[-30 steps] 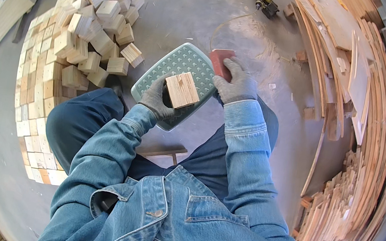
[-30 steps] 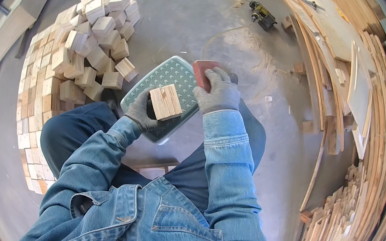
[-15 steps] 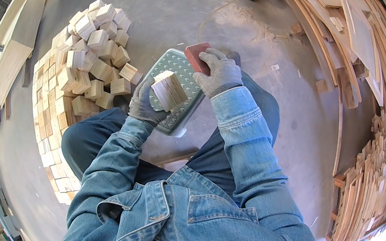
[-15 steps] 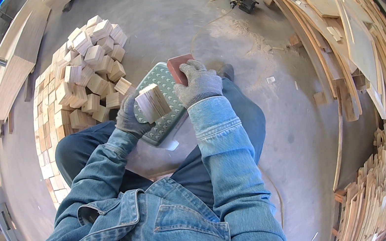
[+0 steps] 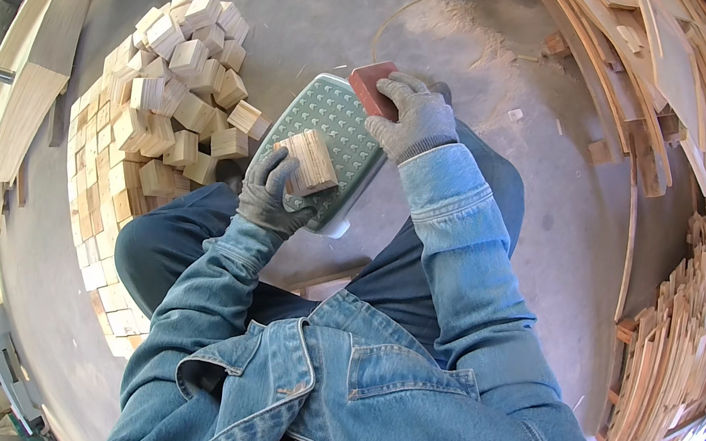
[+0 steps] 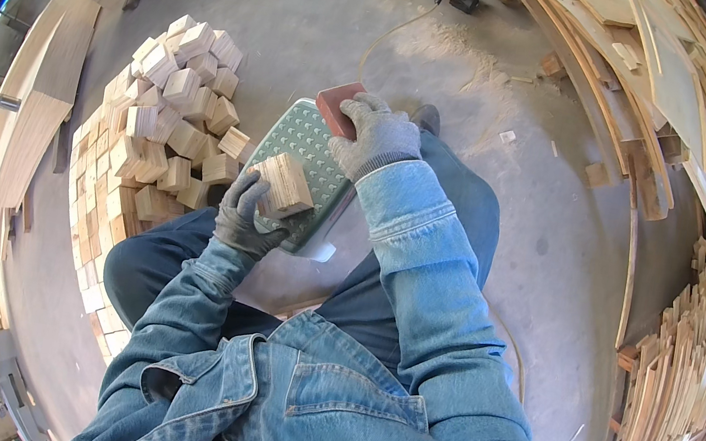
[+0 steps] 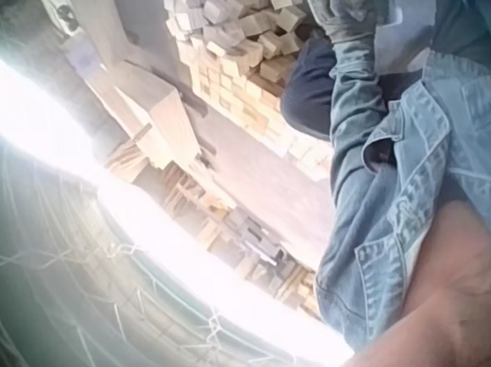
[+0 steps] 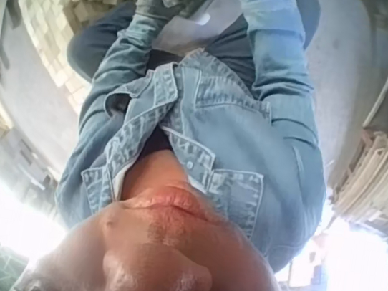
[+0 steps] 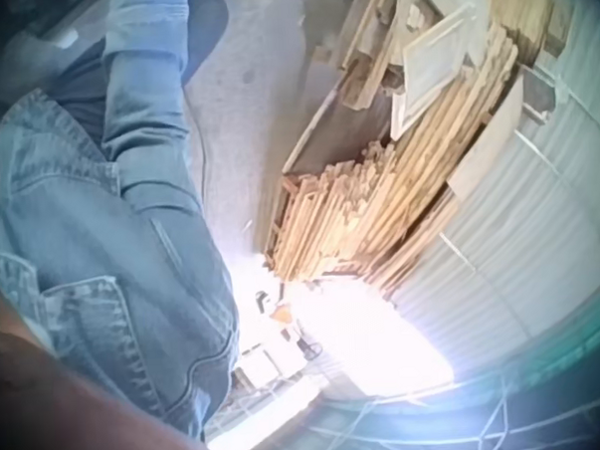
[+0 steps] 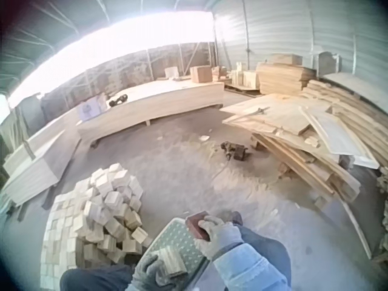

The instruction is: The person sits on a low stool and sands small wooden blocks using a red sanding block. They repeatedly pick up blocks from a pile, sand them, and place them back down.

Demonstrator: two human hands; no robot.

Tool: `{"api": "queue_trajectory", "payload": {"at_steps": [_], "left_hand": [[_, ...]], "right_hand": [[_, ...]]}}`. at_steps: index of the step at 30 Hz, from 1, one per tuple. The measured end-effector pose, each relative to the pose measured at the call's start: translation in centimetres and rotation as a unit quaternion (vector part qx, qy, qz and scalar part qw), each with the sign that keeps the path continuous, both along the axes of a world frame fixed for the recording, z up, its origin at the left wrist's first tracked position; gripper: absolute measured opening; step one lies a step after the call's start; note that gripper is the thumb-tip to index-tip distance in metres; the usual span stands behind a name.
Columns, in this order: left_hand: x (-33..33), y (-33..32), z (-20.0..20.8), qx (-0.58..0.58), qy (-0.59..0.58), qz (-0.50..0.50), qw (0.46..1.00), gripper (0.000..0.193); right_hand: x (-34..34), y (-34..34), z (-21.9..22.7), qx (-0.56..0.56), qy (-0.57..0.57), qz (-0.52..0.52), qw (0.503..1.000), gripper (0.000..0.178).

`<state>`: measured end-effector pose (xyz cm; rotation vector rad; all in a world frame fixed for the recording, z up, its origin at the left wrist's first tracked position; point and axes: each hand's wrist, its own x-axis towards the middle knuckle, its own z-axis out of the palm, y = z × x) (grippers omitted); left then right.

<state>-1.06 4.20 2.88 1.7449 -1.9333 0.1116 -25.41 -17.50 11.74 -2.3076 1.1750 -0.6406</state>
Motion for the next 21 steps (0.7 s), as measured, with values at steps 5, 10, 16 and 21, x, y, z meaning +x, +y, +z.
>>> {"api": "queue_trajectory", "payload": {"at_steps": [5, 10, 16, 21], "left_hand": [[-0.3, -0.2, -0.2, -0.016, 0.120, 0.037, 0.992, 0.117], [1.2, -1.5, -2.4, 0.109, 0.678, 0.019, 0.726, 0.103], [1.0, -4.2, -2.0, 0.143, 0.919, 0.038, 0.366, 0.060], [-0.8, -6.1, -2.0, 0.144, 0.948, 0.128, 0.252, 0.058]], "right_hand": [[-0.4, -0.3, -1.2, -0.019, 0.033, -0.001, 0.999, 0.064], [-0.3, -0.2, -1.2, -0.018, 0.058, 0.005, 0.998, 0.067], [-0.6, 0.2, -1.5, 0.011, 0.077, 0.004, 0.997, 0.067], [-2.0, 0.7, -2.4, -0.015, 0.088, 0.004, 0.996, 0.067]]}}
